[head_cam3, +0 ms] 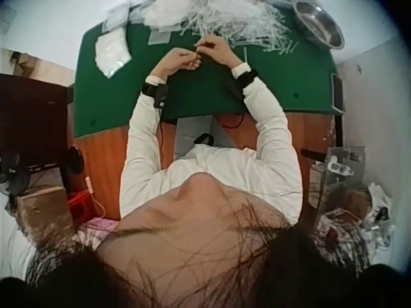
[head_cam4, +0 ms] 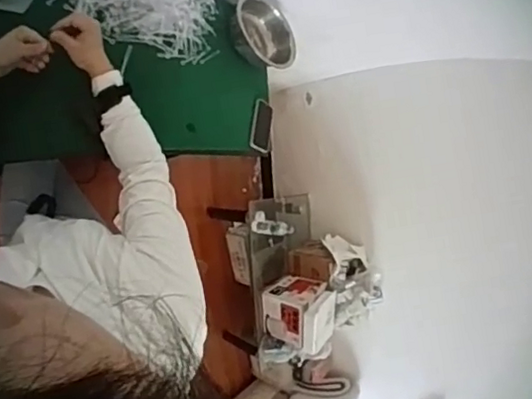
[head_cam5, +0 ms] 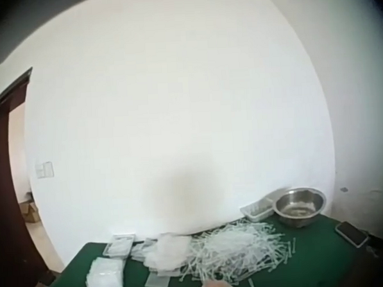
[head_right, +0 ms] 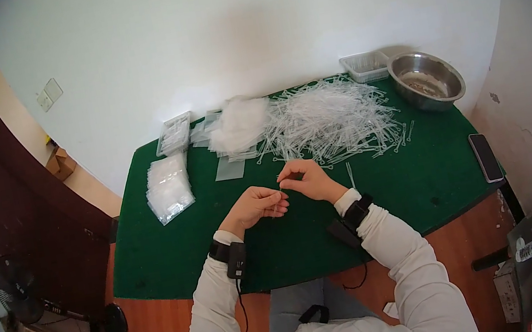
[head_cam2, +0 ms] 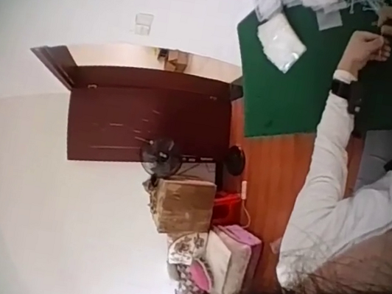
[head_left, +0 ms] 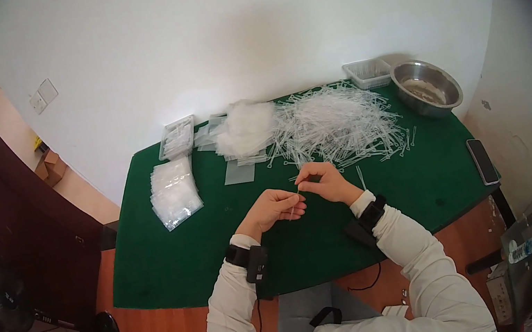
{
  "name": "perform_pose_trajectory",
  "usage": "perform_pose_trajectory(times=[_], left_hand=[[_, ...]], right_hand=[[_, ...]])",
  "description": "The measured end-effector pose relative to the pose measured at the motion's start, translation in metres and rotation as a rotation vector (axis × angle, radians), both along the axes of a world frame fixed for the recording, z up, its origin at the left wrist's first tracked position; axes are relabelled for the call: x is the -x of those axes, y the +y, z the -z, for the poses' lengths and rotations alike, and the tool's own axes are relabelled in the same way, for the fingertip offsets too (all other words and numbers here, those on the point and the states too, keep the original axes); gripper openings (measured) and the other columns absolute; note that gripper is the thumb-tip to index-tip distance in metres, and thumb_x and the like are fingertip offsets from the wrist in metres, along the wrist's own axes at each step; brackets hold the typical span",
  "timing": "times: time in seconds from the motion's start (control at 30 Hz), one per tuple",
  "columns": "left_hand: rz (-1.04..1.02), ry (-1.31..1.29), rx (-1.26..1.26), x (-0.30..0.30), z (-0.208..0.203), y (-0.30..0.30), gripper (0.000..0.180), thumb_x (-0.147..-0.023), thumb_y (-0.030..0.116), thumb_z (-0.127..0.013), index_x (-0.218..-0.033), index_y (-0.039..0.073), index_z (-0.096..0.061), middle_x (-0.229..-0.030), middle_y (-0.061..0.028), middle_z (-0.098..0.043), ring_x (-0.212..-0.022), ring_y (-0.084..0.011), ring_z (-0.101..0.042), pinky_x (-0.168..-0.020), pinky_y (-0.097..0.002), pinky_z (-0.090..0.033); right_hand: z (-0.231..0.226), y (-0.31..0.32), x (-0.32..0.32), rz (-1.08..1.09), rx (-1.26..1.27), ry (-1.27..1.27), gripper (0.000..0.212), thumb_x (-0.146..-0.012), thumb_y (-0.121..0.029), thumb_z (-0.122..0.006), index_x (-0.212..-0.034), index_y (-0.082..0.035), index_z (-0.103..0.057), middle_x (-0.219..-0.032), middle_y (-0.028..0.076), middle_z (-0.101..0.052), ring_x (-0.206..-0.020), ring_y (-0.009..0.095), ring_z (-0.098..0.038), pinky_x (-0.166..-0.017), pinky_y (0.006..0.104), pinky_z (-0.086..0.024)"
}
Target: The person bags plastic stirrers by hand, placing them into small plastic bags and sealing them. After receiving more stirrers from another person, they continue filling and sealing the bags one at a time.
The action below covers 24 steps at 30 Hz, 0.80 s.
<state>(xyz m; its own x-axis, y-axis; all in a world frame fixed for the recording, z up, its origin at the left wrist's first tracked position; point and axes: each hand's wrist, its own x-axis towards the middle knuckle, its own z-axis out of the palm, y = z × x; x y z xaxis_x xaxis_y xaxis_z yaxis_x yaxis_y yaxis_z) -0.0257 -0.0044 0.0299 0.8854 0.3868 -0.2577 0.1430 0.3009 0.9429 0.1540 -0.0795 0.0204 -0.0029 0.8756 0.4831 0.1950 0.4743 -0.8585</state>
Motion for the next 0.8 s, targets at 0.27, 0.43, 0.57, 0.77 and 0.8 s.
perform_pose_trajectory(times=[0.27, 0.43, 0.57, 0.77, 0.8], left_hand=[[-0.372, -0.209, 0.033, -0.004, 0.010, 0.009, 0.026, -0.085, 0.019, -0.054, -0.101, -0.002, -0.056, -0.091, -0.0103, -0.061, -0.083, -0.0183, -0.060, -0.076, -0.0308, -0.050], [-0.549, -0.342, 0.084, -0.006, 0.016, 0.015, 0.025, -0.086, 0.018, -0.053, -0.103, 0.000, -0.054, -0.098, -0.0105, -0.059, -0.089, -0.0202, -0.059, -0.079, -0.0327, -0.048], [-0.542, -0.377, 0.057, -0.007, 0.020, 0.013, 0.025, -0.087, 0.018, -0.052, -0.104, 0.000, -0.053, -0.100, -0.0107, -0.059, -0.093, -0.0212, -0.058, -0.082, -0.0340, -0.047], [-0.564, -0.363, 0.027, -0.008, 0.020, 0.013, 0.025, -0.086, 0.020, -0.052, -0.103, 0.001, -0.054, -0.098, -0.0094, -0.059, -0.092, -0.0202, -0.058, -0.080, -0.0332, -0.048], [-0.575, -0.348, 0.016, -0.008, 0.019, 0.013, 0.025, -0.086, 0.020, -0.052, -0.103, 0.001, -0.054, -0.097, -0.0090, -0.059, -0.091, -0.0199, -0.058, -0.079, -0.0330, -0.048]], right_hand=[[0.014, 0.010, -0.023, 0.393, 0.039, -0.118, 0.010, -0.073, -0.008, -0.063, -0.081, -0.004, -0.060, -0.072, 0.005, -0.057, -0.064, 0.014, -0.054, -0.059, 0.0243, -0.042], [0.012, 0.010, -0.014, 0.368, -0.168, -0.591, 0.013, -0.069, -0.011, -0.064, -0.080, -0.006, -0.061, -0.071, 0.008, -0.056, -0.067, 0.024, -0.054, -0.062, 0.0323, -0.043], [0.011, 0.005, -0.011, 0.317, -0.144, -0.750, 0.015, -0.065, -0.015, -0.066, -0.076, -0.006, -0.059, -0.069, 0.009, -0.055, -0.069, 0.029, -0.053, -0.064, 0.0374, -0.043], [0.017, 0.005, -0.018, 0.483, 0.009, -0.740, 0.018, -0.064, -0.018, -0.068, -0.071, -0.007, -0.056, -0.068, 0.008, -0.053, -0.069, 0.028, -0.053, -0.061, 0.0374, -0.042], [0.017, 0.006, -0.018, 0.545, 0.043, -0.712, 0.018, -0.064, -0.019, -0.068, -0.069, -0.007, -0.055, -0.068, 0.008, -0.053, -0.069, 0.028, -0.052, -0.061, 0.0374, -0.042]])
